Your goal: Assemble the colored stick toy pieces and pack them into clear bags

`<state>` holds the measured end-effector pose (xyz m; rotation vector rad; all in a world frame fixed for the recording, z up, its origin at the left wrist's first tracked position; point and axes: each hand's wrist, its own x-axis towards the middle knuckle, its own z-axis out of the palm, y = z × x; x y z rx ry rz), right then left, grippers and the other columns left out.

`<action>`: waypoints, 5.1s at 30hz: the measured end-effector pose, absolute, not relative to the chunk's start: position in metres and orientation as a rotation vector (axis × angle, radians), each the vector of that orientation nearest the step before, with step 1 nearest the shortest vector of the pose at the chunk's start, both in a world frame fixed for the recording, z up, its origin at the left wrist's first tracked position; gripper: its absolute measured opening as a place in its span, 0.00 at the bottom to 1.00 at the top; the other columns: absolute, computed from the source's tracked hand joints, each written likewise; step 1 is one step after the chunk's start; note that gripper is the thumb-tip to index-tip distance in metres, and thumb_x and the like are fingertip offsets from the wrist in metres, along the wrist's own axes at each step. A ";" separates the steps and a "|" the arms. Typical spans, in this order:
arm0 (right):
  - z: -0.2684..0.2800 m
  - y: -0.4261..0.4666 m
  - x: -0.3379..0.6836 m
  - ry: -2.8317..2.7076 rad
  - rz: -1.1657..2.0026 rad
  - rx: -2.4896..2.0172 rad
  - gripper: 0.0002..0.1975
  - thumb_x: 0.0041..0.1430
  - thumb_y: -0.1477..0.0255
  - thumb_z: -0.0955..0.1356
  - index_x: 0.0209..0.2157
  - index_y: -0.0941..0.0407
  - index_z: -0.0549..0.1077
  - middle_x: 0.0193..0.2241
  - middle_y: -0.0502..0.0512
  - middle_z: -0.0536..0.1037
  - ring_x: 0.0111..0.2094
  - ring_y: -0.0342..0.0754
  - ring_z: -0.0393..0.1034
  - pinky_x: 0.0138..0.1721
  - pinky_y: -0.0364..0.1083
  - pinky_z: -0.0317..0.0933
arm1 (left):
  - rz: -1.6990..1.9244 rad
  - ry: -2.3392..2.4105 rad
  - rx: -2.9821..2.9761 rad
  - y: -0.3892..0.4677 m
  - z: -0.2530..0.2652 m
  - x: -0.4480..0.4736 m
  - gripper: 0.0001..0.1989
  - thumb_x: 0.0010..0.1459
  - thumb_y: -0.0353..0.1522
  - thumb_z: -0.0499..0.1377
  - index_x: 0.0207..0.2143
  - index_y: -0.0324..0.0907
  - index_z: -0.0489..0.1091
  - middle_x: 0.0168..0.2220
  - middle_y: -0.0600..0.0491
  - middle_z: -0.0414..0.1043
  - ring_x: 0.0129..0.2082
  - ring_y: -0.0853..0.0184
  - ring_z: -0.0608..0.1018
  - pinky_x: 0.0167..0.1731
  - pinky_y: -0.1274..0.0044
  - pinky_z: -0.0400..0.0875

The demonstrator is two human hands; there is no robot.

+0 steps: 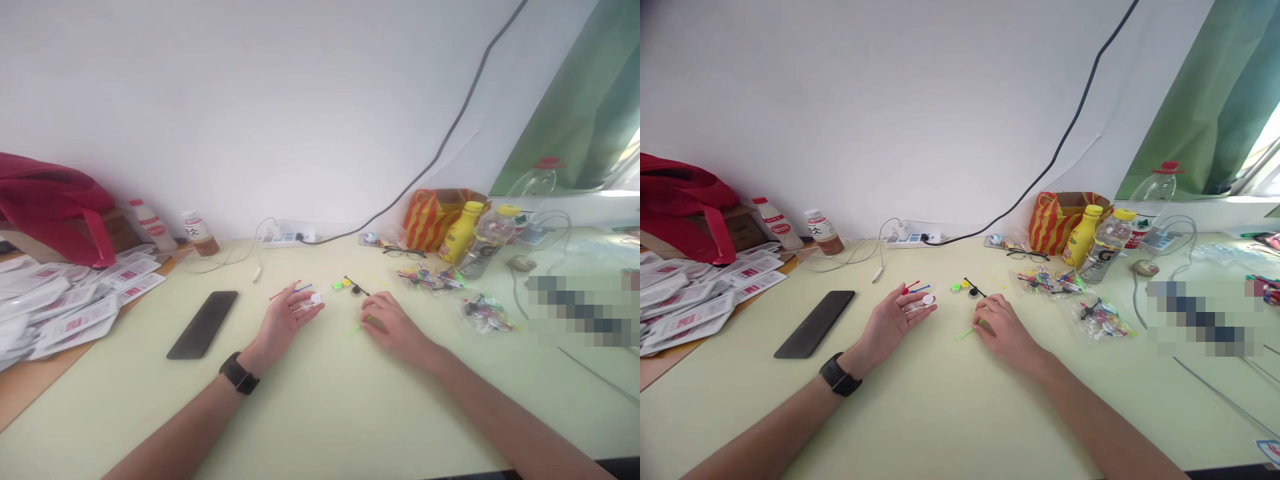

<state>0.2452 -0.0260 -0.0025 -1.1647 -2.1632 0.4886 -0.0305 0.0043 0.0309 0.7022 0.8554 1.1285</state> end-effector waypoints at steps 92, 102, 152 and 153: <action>-0.017 -0.012 0.237 -1.963 0.559 -1.185 0.26 0.65 0.66 0.68 0.64 0.54 0.71 0.64 0.60 0.71 0.65 0.61 0.64 0.59 0.63 0.68 | 0.648 1.213 2.316 -0.013 -0.007 -0.028 0.29 0.69 0.41 0.57 0.68 0.49 0.57 0.65 0.44 0.63 0.65 0.53 0.67 0.65 0.58 0.65; -0.025 -0.012 0.234 -2.071 0.617 -1.216 0.31 0.65 0.64 0.68 0.67 0.54 0.66 0.68 0.61 0.65 0.69 0.61 0.57 0.68 0.65 0.56 | 0.691 1.199 2.286 -0.013 -0.007 -0.025 0.29 0.68 0.41 0.58 0.68 0.50 0.58 0.65 0.45 0.64 0.66 0.53 0.66 0.64 0.58 0.65; -0.019 -0.010 0.239 -2.165 0.602 -1.214 0.36 0.64 0.64 0.69 0.71 0.53 0.59 0.71 0.61 0.57 0.71 0.62 0.52 0.68 0.65 0.52 | 0.671 1.153 2.375 -0.014 -0.004 -0.023 0.25 0.69 0.38 0.57 0.67 0.48 0.59 0.61 0.46 0.67 0.63 0.54 0.68 0.63 0.59 0.67; -0.019 -0.010 0.239 -2.162 0.589 -1.200 0.36 0.64 0.64 0.69 0.71 0.54 0.59 0.71 0.61 0.58 0.71 0.61 0.53 0.68 0.65 0.52 | 0.673 1.151 2.376 -0.014 -0.004 -0.023 0.26 0.69 0.38 0.57 0.67 0.48 0.59 0.61 0.46 0.67 0.63 0.54 0.68 0.63 0.59 0.67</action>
